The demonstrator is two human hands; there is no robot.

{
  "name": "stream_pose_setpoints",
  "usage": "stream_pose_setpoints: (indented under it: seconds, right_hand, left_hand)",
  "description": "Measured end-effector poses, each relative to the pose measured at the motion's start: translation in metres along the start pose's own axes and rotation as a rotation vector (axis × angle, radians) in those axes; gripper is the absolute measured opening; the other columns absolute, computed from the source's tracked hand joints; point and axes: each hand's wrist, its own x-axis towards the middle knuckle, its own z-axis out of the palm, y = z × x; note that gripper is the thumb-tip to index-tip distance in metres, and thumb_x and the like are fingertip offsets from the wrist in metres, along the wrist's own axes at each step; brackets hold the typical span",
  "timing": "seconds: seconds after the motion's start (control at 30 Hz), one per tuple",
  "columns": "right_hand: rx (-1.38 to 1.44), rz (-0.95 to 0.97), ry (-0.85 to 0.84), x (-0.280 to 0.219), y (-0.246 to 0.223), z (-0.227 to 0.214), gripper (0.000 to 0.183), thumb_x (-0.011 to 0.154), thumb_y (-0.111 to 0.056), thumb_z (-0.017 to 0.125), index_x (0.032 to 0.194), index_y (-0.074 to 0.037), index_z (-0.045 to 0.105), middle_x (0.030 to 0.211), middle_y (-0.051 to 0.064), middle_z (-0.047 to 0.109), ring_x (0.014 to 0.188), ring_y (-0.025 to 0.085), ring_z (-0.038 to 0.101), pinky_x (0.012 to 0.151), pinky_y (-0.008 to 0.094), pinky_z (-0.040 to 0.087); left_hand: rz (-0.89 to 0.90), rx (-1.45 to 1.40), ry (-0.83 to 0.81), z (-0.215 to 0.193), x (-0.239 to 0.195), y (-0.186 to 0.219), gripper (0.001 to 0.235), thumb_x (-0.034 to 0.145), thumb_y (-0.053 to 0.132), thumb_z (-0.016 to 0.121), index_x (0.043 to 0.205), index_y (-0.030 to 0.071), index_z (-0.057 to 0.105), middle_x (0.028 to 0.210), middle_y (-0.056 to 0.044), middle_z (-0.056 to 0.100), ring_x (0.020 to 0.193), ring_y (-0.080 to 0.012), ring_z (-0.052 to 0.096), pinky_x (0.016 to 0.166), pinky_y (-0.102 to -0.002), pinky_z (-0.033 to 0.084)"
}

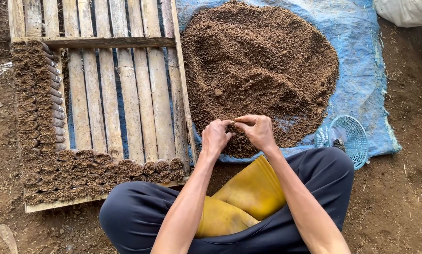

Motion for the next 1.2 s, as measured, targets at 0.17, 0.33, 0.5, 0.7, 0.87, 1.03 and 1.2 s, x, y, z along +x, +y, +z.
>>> stream_pose_setpoints:
  seconds: [0.17,0.33,0.5,0.7,0.87,1.03,1.2]
  right_hand:
    - [-0.065,0.019,0.048,0.001,-0.003,-0.003,0.011,0.073,-0.008,0.078,0.084,-0.008,0.075,0.073,0.012,0.071,0.065,0.014,0.067,0.056,0.026,0.055]
    - [0.006,0.003,0.013,0.002,0.004,-0.004,0.008,0.080,-0.004,0.071,0.088,-0.005,0.074,0.077,0.016,0.071,0.066,0.017,0.068,0.061,0.028,0.058]
    - [0.007,-0.019,0.000,-0.001,0.006,-0.002,0.027,0.071,0.004,0.071,0.096,-0.006,0.073,0.082,0.014,0.071,0.078,0.021,0.069,0.069,0.034,0.058]
    - [-0.081,0.082,0.087,0.003,0.025,-0.006,0.015,0.080,-0.010,0.071,0.094,-0.009,0.074,0.086,0.011,0.071,0.079,0.018,0.068,0.070,0.029,0.056]
    - [-0.053,0.293,-0.002,-0.002,0.007,-0.007,0.015,0.084,-0.014,0.067,0.091,-0.001,0.072,0.083,0.019,0.070,0.072,0.024,0.068,0.060,0.032,0.059]
    - [-0.257,0.211,0.026,-0.003,0.046,-0.007,0.014,0.082,-0.021,0.067,0.088,-0.011,0.074,0.077,0.011,0.070,0.074,0.024,0.068,0.061,0.039,0.056]
    - [-0.524,-0.137,-0.111,-0.016,0.083,-0.011,0.038,0.076,-0.012,0.070,0.113,-0.008,0.066,0.112,0.016,0.065,0.107,0.032,0.060,0.093,0.043,0.048]
  left_hand:
    - [-0.002,-0.011,-0.001,0.001,0.001,-0.001,0.034,0.073,0.020,0.072,0.106,0.022,0.069,0.087,-0.008,0.066,0.086,-0.0359,0.067,0.075,-0.049,0.056]
    - [-0.012,-0.009,-0.005,-0.013,-0.003,0.011,0.034,0.072,0.020,0.072,0.105,0.021,0.068,0.087,-0.008,0.066,0.086,-0.0367,0.067,0.076,-0.050,0.055]
    - [-0.029,-0.042,-0.009,-0.022,-0.003,0.016,0.036,0.070,0.021,0.071,0.105,0.018,0.067,0.081,-0.008,0.065,0.082,-0.0372,0.067,0.074,-0.052,0.055]
    - [-0.060,-0.112,-0.045,-0.048,-0.016,0.035,0.039,0.070,0.024,0.072,0.106,0.012,0.066,0.077,-0.009,0.065,0.082,-0.0385,0.067,0.074,-0.052,0.053]
    - [-0.108,-0.172,-0.040,-0.044,-0.015,0.034,0.040,0.076,0.037,0.065,0.106,0.011,0.066,0.072,-0.010,0.066,0.081,-0.0395,0.067,0.074,-0.053,0.053]
    - [-0.106,-0.138,0.002,-0.027,-0.006,0.022,0.031,0.080,0.037,0.061,0.102,0.016,0.068,0.070,-0.007,0.067,0.079,-0.0375,0.068,0.072,-0.052,0.053]
    - [-0.112,-0.160,0.006,-0.030,-0.009,0.024,0.029,0.079,0.031,0.060,0.101,0.015,0.069,0.071,-0.008,0.066,0.079,-0.0387,0.067,0.074,-0.052,0.053]
